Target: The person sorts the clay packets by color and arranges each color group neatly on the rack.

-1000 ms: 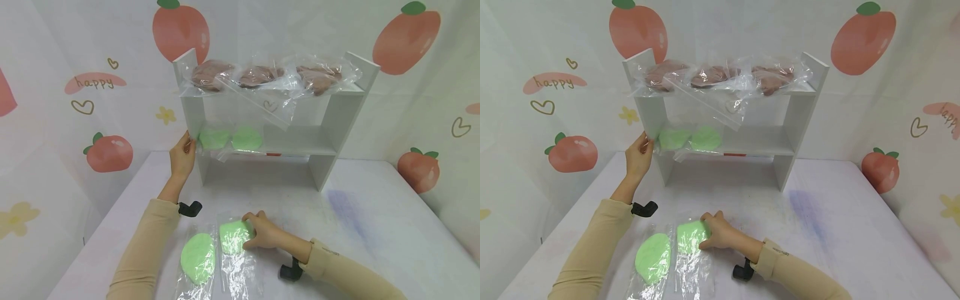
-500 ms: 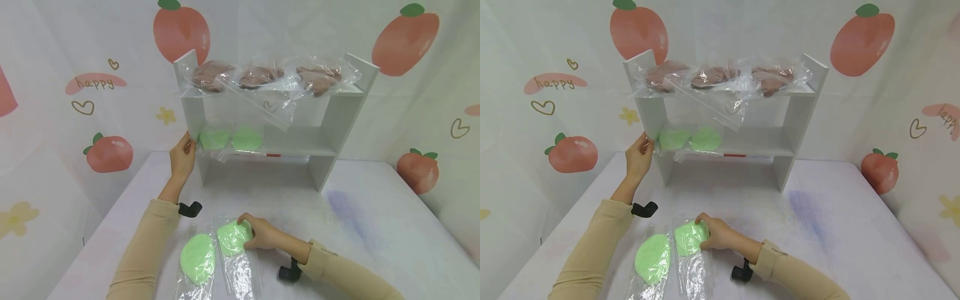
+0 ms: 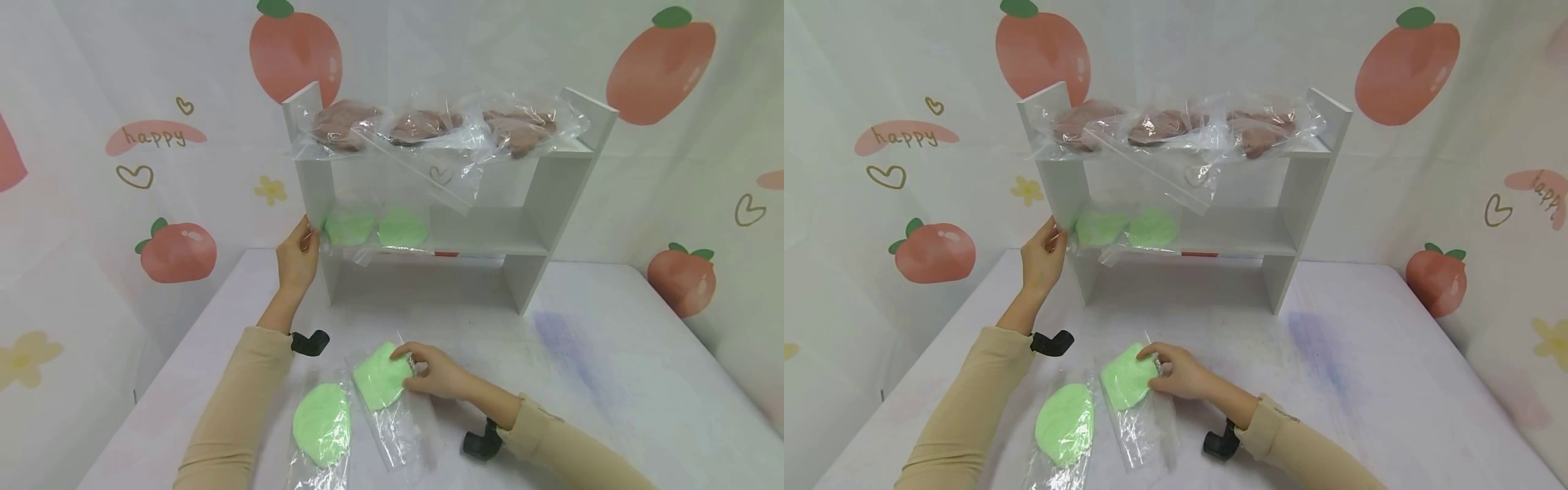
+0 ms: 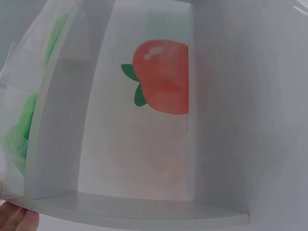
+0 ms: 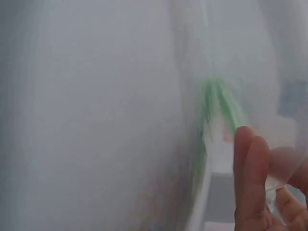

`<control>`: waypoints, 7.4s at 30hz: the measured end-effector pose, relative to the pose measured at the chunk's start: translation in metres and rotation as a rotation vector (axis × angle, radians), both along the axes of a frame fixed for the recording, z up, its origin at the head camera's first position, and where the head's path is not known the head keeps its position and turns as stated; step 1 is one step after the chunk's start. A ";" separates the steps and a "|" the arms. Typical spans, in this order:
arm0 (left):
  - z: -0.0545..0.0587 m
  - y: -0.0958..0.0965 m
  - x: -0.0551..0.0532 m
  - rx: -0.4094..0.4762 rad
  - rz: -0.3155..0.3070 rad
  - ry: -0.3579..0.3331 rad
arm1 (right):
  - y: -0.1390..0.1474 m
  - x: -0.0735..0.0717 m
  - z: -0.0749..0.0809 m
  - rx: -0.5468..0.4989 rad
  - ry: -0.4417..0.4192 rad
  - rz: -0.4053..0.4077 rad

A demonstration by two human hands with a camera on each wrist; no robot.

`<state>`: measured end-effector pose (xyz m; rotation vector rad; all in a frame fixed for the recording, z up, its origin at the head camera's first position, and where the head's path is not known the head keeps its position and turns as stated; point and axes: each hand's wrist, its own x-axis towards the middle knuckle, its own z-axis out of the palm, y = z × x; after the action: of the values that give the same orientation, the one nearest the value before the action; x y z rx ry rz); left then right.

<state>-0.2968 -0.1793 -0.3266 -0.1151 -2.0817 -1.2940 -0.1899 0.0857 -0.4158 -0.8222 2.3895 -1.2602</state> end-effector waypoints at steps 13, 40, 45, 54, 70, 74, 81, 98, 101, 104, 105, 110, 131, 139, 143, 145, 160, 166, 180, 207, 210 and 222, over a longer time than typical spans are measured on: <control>-0.002 -0.001 -0.002 -0.005 -0.007 0.012 | 0.016 -0.007 0.013 -0.189 -0.157 -0.057; -0.002 -0.002 -0.002 -0.001 -0.007 0.008 | 0.049 -0.009 0.049 -0.302 -0.054 -0.122; -0.001 -0.001 -0.001 -0.005 -0.008 0.009 | 0.056 -0.009 0.054 -0.327 -0.021 -0.138; -0.001 0.000 -0.001 -0.004 -0.003 0.017 | 0.069 -0.007 0.067 -0.381 0.028 -0.201; 0.000 0.000 0.000 0.000 0.000 0.013 | 0.094 -0.002 0.086 -0.520 0.154 -0.301; 0.000 0.000 -0.001 -0.003 0.001 0.011 | 0.100 -0.001 0.092 -0.531 0.160 -0.351; 0.001 0.000 0.001 -0.012 0.002 0.021 | 0.106 0.001 0.100 -0.644 0.185 -0.366; 0.002 0.000 0.002 -0.005 -0.012 0.007 | 0.097 -0.020 0.100 -0.711 0.231 -0.503; 0.002 0.000 0.002 -0.008 -0.016 0.002 | 0.094 -0.028 0.098 -0.713 0.242 -0.518; 0.001 -0.001 0.001 -0.015 -0.019 -0.009 | 0.090 -0.036 0.097 -0.715 0.242 -0.528; 0.001 -0.001 0.001 -0.017 -0.019 -0.013 | 0.089 -0.039 0.096 -0.714 0.242 -0.531; 0.000 -0.001 0.000 -0.021 -0.021 -0.015 | 0.084 -0.053 0.097 -0.668 0.241 -0.579; 0.001 -0.001 0.001 -0.010 -0.015 0.001 | 0.077 -0.091 0.110 -0.311 0.163 -0.625; -0.001 -0.001 0.000 -0.003 -0.024 0.008 | 0.074 -0.102 0.109 -0.238 0.237 -0.695; -0.001 -0.001 0.000 -0.009 -0.017 0.005 | 0.073 -0.104 0.111 -0.176 0.318 -0.708; -0.001 -0.001 0.000 -0.010 -0.017 0.001 | 0.073 -0.105 0.111 -0.157 0.338 -0.708; -0.002 -0.001 0.000 -0.010 -0.012 -0.005 | 0.069 -0.112 0.114 -0.172 0.382 -0.711; -0.001 -0.001 0.000 -0.005 -0.015 -0.014 | 0.074 -0.101 0.117 -0.174 0.389 -0.688; 0.000 -0.001 0.001 -0.010 -0.006 -0.001 | 0.079 -0.063 0.116 -0.168 0.492 -0.531; 0.000 0.000 0.001 -0.010 0.010 -0.001 | 0.009 0.002 0.056 -0.098 0.272 -0.039; 0.000 0.000 0.001 -0.012 0.008 -0.003 | -0.002 0.006 0.048 -0.084 0.183 0.008; 0.000 0.000 0.001 0.001 0.006 -0.017 | -0.043 0.024 0.019 -0.045 -0.012 0.106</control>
<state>-0.2962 -0.1796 -0.3263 -0.0984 -2.0942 -1.2966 -0.1655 0.0423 -0.3970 -0.9393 2.2833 -1.2776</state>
